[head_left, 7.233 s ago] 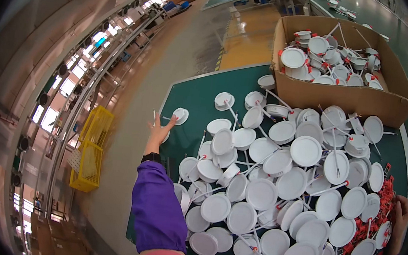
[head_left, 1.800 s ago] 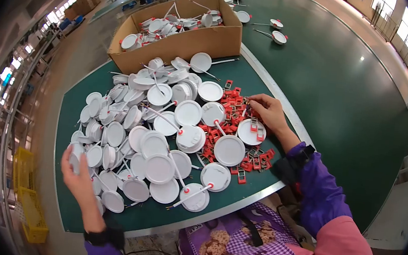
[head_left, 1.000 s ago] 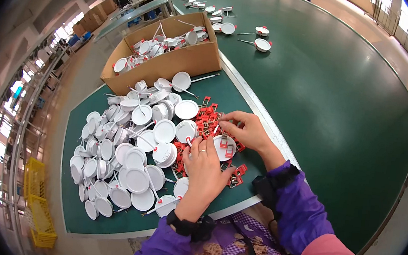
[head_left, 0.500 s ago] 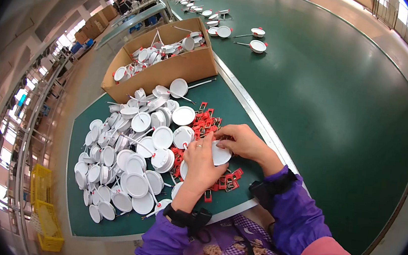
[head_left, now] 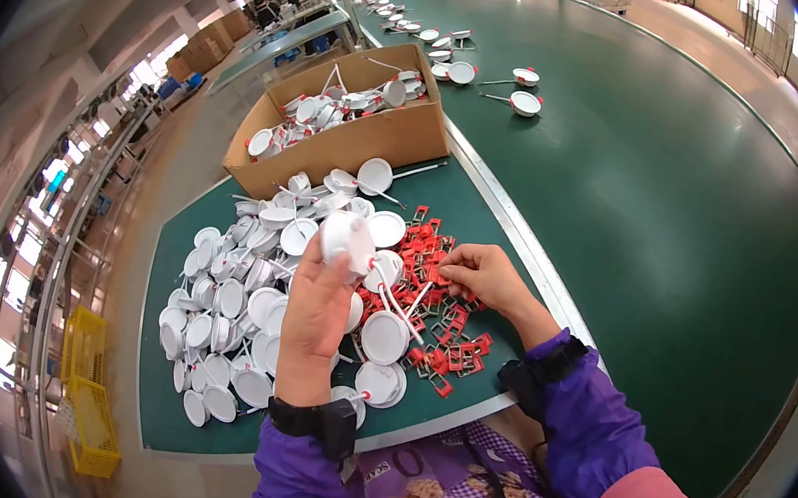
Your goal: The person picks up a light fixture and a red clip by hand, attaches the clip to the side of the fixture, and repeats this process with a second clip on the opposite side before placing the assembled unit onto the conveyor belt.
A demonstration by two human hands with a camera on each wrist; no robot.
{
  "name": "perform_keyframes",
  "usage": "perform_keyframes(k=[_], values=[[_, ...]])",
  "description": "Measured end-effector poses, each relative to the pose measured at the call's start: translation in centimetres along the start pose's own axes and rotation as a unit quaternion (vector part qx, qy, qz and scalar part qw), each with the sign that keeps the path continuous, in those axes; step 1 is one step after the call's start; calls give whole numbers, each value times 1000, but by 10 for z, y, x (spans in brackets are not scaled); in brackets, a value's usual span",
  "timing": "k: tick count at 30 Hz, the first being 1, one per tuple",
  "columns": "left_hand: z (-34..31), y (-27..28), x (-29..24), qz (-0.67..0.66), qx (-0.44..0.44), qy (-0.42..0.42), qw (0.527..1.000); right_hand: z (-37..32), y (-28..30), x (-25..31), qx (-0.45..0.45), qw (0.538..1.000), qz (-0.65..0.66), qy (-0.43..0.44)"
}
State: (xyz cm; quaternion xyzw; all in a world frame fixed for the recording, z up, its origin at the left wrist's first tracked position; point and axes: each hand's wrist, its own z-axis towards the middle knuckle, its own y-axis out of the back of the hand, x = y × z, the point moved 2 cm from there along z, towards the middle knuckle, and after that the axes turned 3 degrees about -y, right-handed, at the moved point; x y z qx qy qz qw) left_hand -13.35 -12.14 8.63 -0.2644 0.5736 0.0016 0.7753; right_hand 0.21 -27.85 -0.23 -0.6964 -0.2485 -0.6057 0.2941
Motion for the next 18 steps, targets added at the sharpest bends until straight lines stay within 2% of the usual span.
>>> perform_keyframes(k=[1,3,6,7,8,11,15,18], values=[[-5,3,0,-2,-5,0,1000,-2,-2,1,3,1000,-24,-6],[-16,9,1,-188,-35,8,981,-4,-5,1,7,999,-50,-15],[-31,12,5,-275,-61,41,959,-6,-5,2,-8,997,-72,3],[-37,16,9,-320,-44,36,946,-6,-4,2,-19,999,-50,8],[-40,19,12,-320,-46,32,946,-5,-5,3,-29,999,-27,15],[-49,19,21,-297,-127,52,945,-1,-1,-5,0,1000,19,16],[-62,18,31,-280,-160,44,946,-6,-7,2,64,996,58,13],[-78,2,31,-246,-170,59,952,-4,-2,-4,64,991,112,-17]])
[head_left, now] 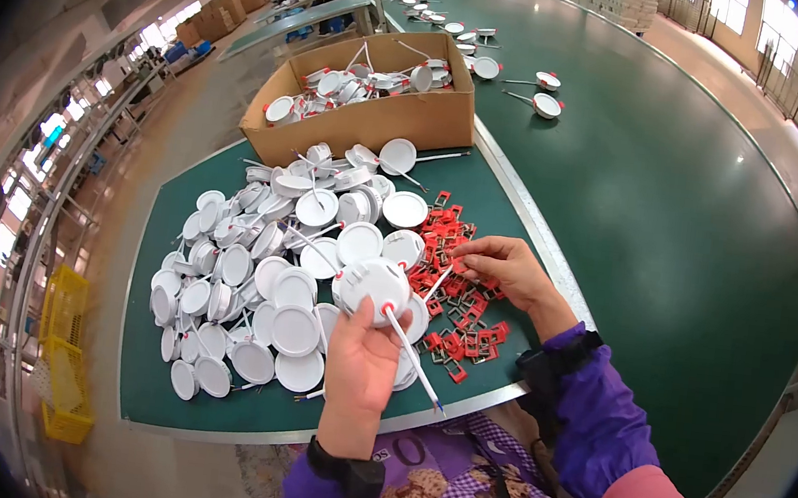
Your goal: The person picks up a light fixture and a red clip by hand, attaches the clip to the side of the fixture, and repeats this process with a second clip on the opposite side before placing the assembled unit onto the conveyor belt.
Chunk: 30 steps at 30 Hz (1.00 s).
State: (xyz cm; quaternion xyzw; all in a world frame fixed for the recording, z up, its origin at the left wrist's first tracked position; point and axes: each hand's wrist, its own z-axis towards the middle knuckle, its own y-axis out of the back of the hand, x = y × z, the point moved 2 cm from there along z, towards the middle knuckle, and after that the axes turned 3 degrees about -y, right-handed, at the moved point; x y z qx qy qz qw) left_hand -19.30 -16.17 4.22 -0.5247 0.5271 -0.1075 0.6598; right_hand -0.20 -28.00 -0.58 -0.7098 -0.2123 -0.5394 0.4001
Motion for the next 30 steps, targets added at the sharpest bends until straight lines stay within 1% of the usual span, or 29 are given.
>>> perform_keyframes(k=[1,2,4,6,9,10,12,14,16,18,20,21,23,24,26,27,28,30], values=[[-7,-1,5,22,-7,-9,1000,-2,-2,2,-17,1000,22,1],[-14,-3,8,16,-5,-7,1000,-5,-5,4,-19,1000,16,1],[-26,-4,15,48,23,31,998,-14,-12,9,-38,998,58,1],[-36,-3,20,48,9,47,998,-26,-19,18,-40,998,56,-2],[-46,1,28,79,21,55,995,-53,-31,29,-19,993,119,-14],[-50,4,31,77,19,60,995,-62,-32,24,-23,993,118,-17],[-55,8,34,100,13,66,993,-77,-36,13,-1,983,180,-39],[-62,9,35,96,9,66,993,-91,-40,7,13,978,199,-56],[-67,11,37,97,8,67,993,-101,-48,10,14,984,150,-95],[-69,15,39,93,-7,56,994,-103,-48,9,15,987,136,-80],[-69,16,39,98,-8,55,994,-105,-48,12,15,993,94,-66],[-69,16,39,98,-7,52,994,-105,-48,13,16,993,97,-64],[-67,13,42,102,-3,50,994,-106,-46,14,-46,998,-40,-30],[-67,12,44,103,1,50,993,-107,-46,12,-45,998,-34,-30],[-67,9,47,104,1,45,994,-111,-43,9,-65,995,-76,13],[-67,7,50,100,4,41,994,-113,-48,12,-96,989,-104,33],[-66,7,52,102,1,46,994,-114,-50,13,-99,989,-102,30],[-65,8,56,132,0,14,991,-116,-51,17,-100,964,-219,116]])
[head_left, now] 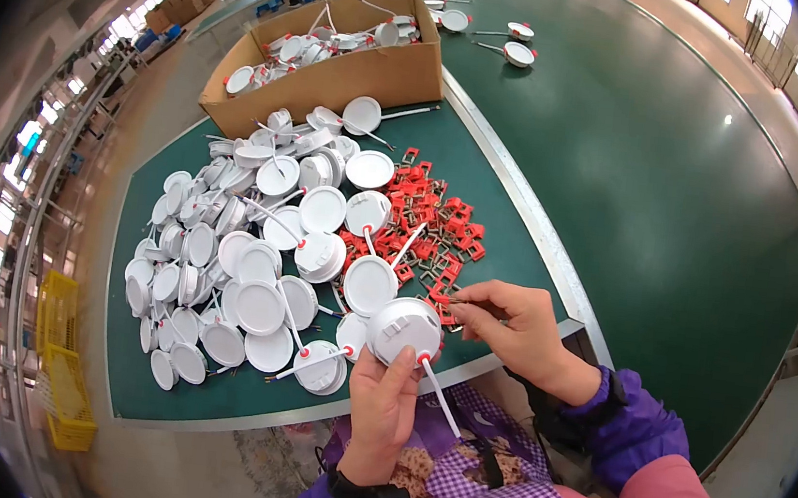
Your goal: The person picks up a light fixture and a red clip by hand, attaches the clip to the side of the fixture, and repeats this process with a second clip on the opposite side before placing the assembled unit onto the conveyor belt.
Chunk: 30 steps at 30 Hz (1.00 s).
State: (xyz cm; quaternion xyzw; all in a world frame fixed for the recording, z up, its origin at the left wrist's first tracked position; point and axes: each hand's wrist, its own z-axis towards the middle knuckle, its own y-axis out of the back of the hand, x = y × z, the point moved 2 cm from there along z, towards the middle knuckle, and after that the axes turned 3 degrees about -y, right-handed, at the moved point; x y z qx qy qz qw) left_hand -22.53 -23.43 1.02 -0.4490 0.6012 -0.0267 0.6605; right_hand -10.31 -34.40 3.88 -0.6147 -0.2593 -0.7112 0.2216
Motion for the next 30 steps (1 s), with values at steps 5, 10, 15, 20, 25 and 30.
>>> perform_keyframes(k=[5,10,15,20,25,30], values=[[3,-3,4,33,-17,-29,999,-7,-5,0,-8,997,-65,50],[3,-4,7,47,-13,-46,998,-10,-8,0,-10,991,-100,92],[3,-1,10,74,-17,-66,995,-13,-10,1,-27,982,-133,133],[2,-7,9,89,-17,-94,991,-15,-12,4,-26,975,-168,142],[1,-8,11,117,-13,-119,986,-16,-12,5,-34,974,-164,149],[2,-5,13,172,10,-144,974,-17,-11,6,-19,974,-183,133]])
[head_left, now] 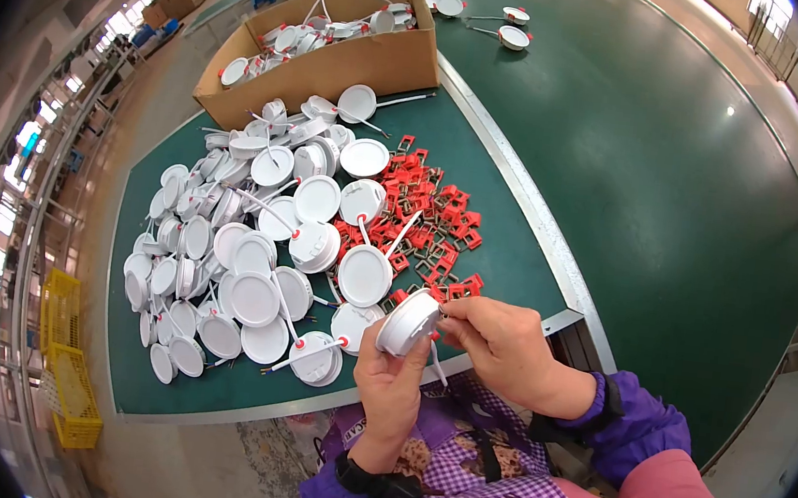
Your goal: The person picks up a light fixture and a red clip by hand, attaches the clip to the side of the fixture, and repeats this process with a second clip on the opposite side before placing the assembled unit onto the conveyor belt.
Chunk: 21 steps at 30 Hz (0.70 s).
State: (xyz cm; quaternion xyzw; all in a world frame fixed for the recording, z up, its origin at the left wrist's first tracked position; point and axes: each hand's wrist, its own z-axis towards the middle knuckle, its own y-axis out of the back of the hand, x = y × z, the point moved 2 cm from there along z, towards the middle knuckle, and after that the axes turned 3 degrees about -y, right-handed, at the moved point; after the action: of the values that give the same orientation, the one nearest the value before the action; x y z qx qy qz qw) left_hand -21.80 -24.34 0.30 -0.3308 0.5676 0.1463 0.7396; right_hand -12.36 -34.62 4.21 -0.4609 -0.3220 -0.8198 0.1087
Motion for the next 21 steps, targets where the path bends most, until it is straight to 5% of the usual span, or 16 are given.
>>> perform_keyframes(k=[13,15,21], values=[[-2,6,-13,-89,-4,64,994,4,0,-3,37,978,168,-118],[-2,10,-13,-103,-5,68,992,5,1,-1,69,947,231,-211],[-6,14,-16,-95,3,118,989,11,-7,-16,153,928,247,-232]])
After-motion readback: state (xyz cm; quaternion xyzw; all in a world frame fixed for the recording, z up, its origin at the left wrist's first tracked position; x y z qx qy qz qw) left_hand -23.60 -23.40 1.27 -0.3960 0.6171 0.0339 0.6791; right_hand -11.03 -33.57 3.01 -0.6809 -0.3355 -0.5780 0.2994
